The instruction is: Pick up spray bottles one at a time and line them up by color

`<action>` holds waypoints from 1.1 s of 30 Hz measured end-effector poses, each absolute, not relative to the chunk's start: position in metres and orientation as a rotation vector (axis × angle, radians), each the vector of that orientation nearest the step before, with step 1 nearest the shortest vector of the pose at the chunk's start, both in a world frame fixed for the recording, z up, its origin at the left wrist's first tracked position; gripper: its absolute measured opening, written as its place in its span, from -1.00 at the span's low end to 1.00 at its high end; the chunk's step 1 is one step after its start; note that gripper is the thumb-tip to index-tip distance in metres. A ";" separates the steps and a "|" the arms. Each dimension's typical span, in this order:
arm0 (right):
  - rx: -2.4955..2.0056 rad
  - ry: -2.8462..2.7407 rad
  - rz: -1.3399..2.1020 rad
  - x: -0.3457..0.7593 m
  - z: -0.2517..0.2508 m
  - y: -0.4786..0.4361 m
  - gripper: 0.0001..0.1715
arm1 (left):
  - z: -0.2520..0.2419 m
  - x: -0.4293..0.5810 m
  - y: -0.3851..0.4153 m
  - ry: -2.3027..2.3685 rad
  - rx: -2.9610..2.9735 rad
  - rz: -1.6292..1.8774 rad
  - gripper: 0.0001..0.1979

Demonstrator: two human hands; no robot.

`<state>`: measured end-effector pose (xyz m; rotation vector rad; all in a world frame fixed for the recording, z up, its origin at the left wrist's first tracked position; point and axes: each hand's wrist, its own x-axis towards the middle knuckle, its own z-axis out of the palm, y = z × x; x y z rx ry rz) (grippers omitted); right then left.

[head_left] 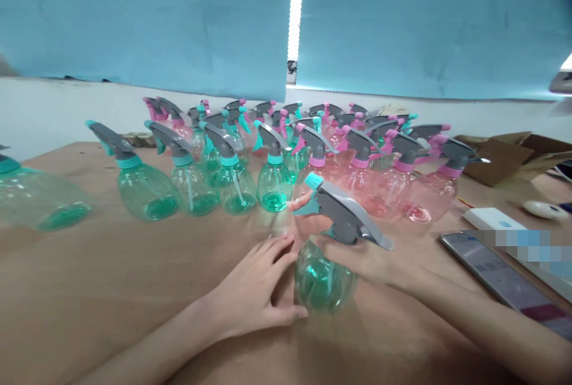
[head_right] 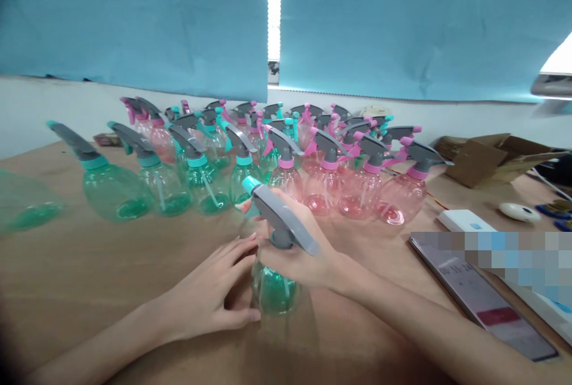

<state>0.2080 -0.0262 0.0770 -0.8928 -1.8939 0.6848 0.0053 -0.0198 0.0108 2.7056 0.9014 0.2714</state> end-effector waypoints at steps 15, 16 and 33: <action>-0.843 -1.895 0.890 0.211 0.068 -0.019 -0.80 | 0.016 0.009 -0.020 0.883 2.736 0.290 -0.23; -0.847 -1.903 0.891 0.211 0.068 -0.019 -0.79 | 0.017 0.009 -0.020 0.883 2.737 0.287 -0.23; -0.893 -1.858 0.893 0.212 0.062 -0.019 -0.88 | 0.017 0.008 -0.019 0.858 2.746 0.317 -0.23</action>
